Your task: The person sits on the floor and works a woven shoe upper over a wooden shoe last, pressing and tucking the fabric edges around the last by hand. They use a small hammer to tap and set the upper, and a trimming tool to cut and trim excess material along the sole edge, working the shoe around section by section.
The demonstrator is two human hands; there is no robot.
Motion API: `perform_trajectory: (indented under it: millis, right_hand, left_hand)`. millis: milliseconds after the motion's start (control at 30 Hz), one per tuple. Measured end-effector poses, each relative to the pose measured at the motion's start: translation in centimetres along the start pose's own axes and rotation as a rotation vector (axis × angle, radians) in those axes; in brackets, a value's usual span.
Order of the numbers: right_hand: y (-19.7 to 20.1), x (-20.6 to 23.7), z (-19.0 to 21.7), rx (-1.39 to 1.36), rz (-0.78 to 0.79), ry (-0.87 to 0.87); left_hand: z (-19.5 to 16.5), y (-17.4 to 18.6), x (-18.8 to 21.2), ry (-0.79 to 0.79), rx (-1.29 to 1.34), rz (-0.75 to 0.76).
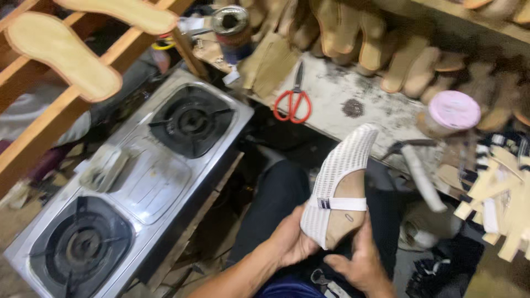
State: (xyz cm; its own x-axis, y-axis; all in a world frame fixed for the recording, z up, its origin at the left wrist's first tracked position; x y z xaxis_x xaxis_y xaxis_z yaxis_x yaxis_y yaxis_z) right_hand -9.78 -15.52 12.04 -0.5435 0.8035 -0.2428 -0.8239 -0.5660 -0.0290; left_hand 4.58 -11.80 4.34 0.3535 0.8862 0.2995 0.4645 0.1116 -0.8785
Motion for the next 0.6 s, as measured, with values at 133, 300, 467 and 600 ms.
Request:
perform_trajectory:
  millis: [133,300,467,600]
  right_hand:
    - [-0.4,1.9,0.1,-0.011,-0.255,-0.068]
    - [-1.1,1.9,2.3,0.377,-0.117,0.101]
    - [-1.4,3.2,1.9,0.398,-0.095,0.21]
    - [-1.2,4.0,1.0,0.398,-0.063,0.493]
  left_hand:
    - [-2.1,-1.7,-0.1,-0.247,-0.932,-0.138]
    - [-6.5,-3.7,-0.1,-0.367,-0.401,-0.087]
    - [-6.9,-4.1,-1.1,-0.44,-0.448,-0.152]
    - [-7.3,-3.2,-2.5,-0.429,-0.359,-0.199]
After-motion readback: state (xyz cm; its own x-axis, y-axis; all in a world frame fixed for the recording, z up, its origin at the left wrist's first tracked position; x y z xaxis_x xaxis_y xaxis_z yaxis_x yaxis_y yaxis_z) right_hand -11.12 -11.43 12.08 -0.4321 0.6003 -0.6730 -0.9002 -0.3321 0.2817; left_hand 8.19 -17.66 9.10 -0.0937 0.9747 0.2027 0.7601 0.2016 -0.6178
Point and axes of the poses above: each hand's wrist, its own x-axis away from the middle knuckle, its own y-axis out of the back of the hand, z = x × y, the point moved 5 cm from there along -x, towards the middle knuckle, and after that the axes turned 13 degrees about -x, right-handed, at the moved point
